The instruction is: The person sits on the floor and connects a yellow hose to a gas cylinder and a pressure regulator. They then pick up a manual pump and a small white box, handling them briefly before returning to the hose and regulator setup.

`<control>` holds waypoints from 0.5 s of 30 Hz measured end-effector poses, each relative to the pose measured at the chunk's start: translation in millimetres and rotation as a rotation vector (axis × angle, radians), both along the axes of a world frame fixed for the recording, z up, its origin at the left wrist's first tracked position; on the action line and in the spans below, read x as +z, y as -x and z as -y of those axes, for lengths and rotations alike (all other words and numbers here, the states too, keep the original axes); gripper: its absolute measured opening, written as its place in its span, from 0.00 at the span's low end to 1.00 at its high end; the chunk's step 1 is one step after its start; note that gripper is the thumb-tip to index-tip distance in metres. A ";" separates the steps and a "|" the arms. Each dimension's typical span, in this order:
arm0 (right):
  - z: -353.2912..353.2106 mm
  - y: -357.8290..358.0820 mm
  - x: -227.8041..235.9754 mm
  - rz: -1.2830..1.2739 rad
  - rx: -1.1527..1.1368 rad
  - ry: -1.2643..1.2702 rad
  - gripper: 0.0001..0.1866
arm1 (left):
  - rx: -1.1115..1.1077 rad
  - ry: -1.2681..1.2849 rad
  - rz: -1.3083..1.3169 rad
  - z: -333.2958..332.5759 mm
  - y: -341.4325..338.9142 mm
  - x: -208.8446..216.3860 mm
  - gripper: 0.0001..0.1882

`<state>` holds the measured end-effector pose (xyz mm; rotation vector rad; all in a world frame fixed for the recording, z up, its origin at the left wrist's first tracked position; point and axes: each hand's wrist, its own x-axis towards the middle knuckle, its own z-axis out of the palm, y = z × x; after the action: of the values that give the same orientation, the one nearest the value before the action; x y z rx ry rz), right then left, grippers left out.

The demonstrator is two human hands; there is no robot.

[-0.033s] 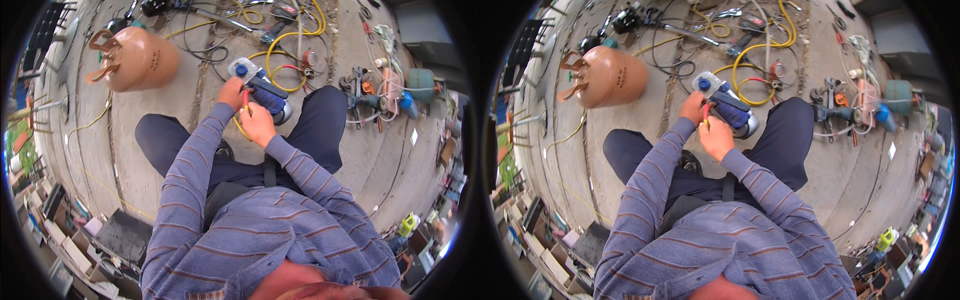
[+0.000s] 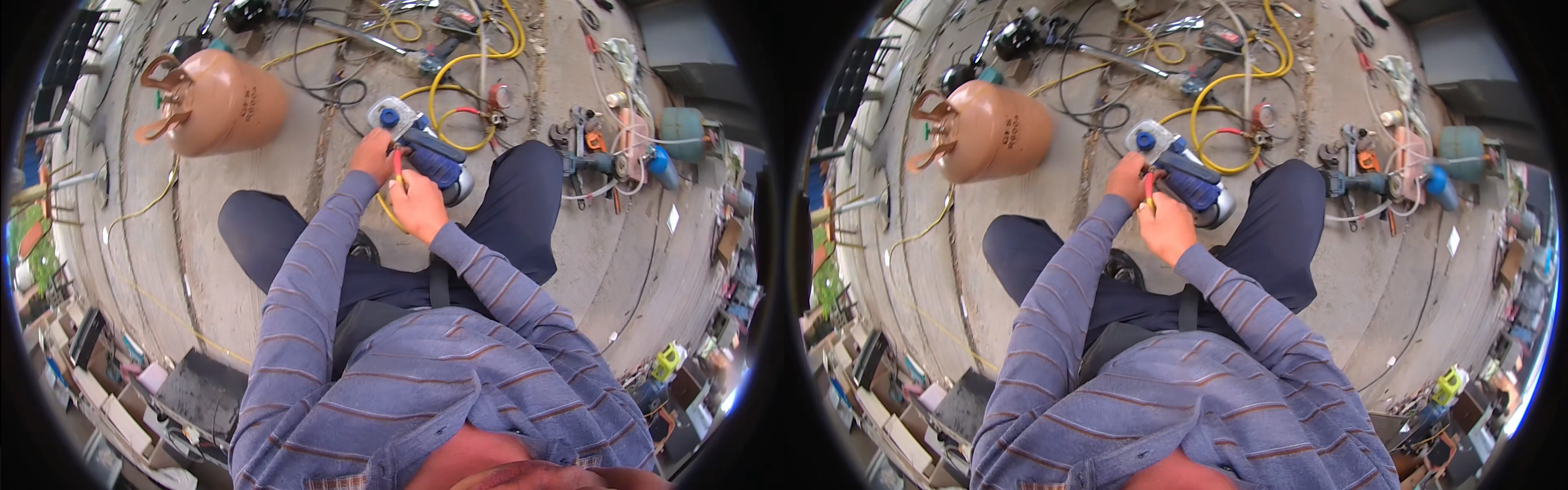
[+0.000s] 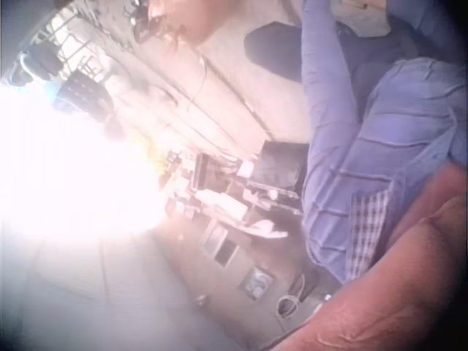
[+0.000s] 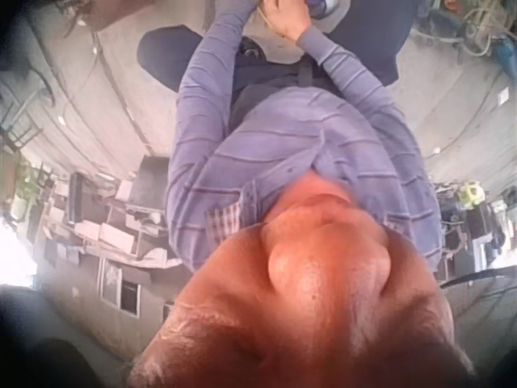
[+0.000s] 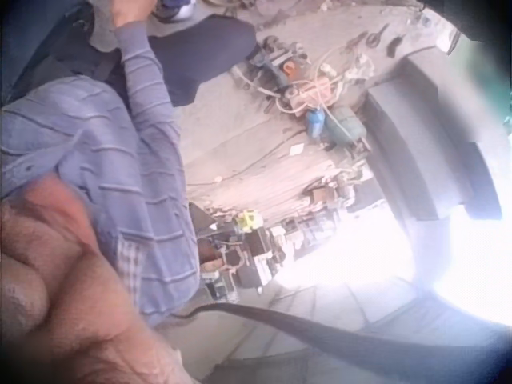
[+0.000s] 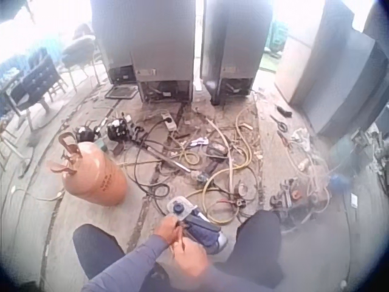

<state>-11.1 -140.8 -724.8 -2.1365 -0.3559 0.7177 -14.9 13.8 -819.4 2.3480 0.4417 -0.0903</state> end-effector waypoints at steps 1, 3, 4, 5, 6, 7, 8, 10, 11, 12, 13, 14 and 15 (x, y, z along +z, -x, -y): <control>-0.3 -1.0 2.3 0.028 0.004 0.015 0.15 | -0.026 0.030 0.122 -1.0 1.0 0.0 0.14; 0.2 -1.3 4.8 0.078 0.022 0.066 0.15 | -0.068 0.088 0.372 -2.2 2.9 -2.4 0.16; -1.3 -1.0 3.2 0.101 0.040 0.092 0.15 | -0.094 0.058 0.458 -5.3 4.1 -12.1 0.17; -0.5 -1.4 3.9 0.106 0.038 0.094 0.14 | -0.115 0.022 0.430 -6.0 2.9 -16.3 0.17; -0.3 -0.6 5.7 0.127 0.036 0.105 0.14 | -0.135 -0.017 0.395 -6.0 3.9 -17.5 0.18; -2.3 -0.7 7.7 0.147 0.034 0.111 0.14 | -0.113 -0.023 0.282 -6.8 3.2 -15.6 0.18; -3.6 -0.4 9.3 0.167 0.033 0.117 0.14 | -0.089 -0.030 0.169 -7.5 2.9 -13.8 0.18; -1.2 -2.8 3.3 0.198 0.048 0.156 0.15 | -0.052 -0.008 0.185 -2.8 0.6 -5.0 0.18; -2.4 -6.8 4.9 0.197 0.062 0.166 0.15 | -0.068 0.029 0.351 -3.3 -2.0 -2.6 0.18; -2.4 -7.1 6.2 0.184 0.079 0.179 0.15 | -0.084 0.069 0.506 -2.7 0.0 -4.6 0.19; -3.4 -6.6 7.1 0.195 0.085 0.178 0.15 | -0.093 0.040 0.494 -4.2 3.5 -11.7 0.19; -4.2 -7.4 8.1 0.205 0.090 0.178 0.15 | -0.102 0.012 0.483 -6.5 5.2 -19.2 0.19; -3.8 -7.1 7.8 0.210 0.091 0.180 0.15 | -0.115 -0.013 0.467 -7.3 6.1 -17.9 0.19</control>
<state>-4.0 -137.0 -717.0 -2.3875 -0.5196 0.5961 -21.0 21.0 -837.3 2.3091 0.0777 0.4000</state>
